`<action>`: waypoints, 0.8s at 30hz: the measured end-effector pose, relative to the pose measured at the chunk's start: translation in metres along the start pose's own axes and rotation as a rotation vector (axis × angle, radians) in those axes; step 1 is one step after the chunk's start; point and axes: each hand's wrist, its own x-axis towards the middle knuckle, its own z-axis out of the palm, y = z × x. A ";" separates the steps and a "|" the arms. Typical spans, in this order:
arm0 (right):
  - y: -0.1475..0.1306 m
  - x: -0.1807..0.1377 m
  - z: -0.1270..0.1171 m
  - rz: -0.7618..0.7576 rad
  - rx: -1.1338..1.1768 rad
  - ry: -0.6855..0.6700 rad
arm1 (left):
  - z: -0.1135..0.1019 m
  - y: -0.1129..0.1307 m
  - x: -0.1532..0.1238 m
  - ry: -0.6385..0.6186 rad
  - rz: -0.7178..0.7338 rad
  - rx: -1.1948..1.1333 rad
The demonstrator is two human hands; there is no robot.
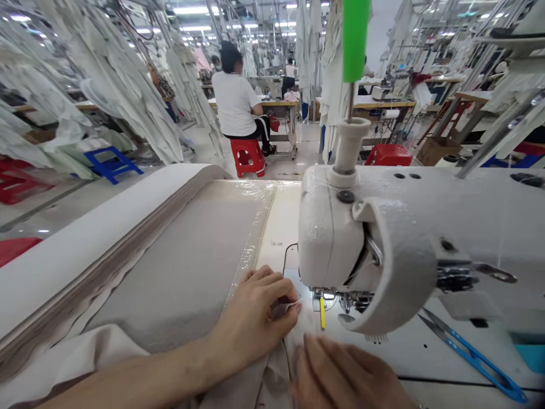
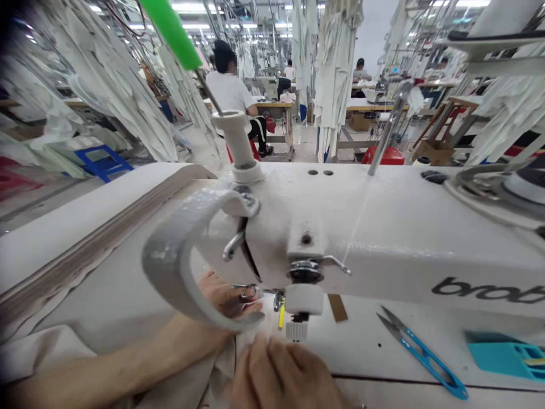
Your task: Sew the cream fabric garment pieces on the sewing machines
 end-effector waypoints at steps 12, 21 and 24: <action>-0.002 -0.001 0.007 0.137 -0.106 -0.086 | -0.022 0.007 0.000 0.070 0.475 0.119; 0.004 0.007 0.005 0.098 -0.173 -0.094 | -0.015 0.005 0.001 0.038 0.465 0.248; 0.002 0.008 0.005 0.104 -0.182 -0.074 | -0.012 0.006 0.002 0.075 0.481 0.282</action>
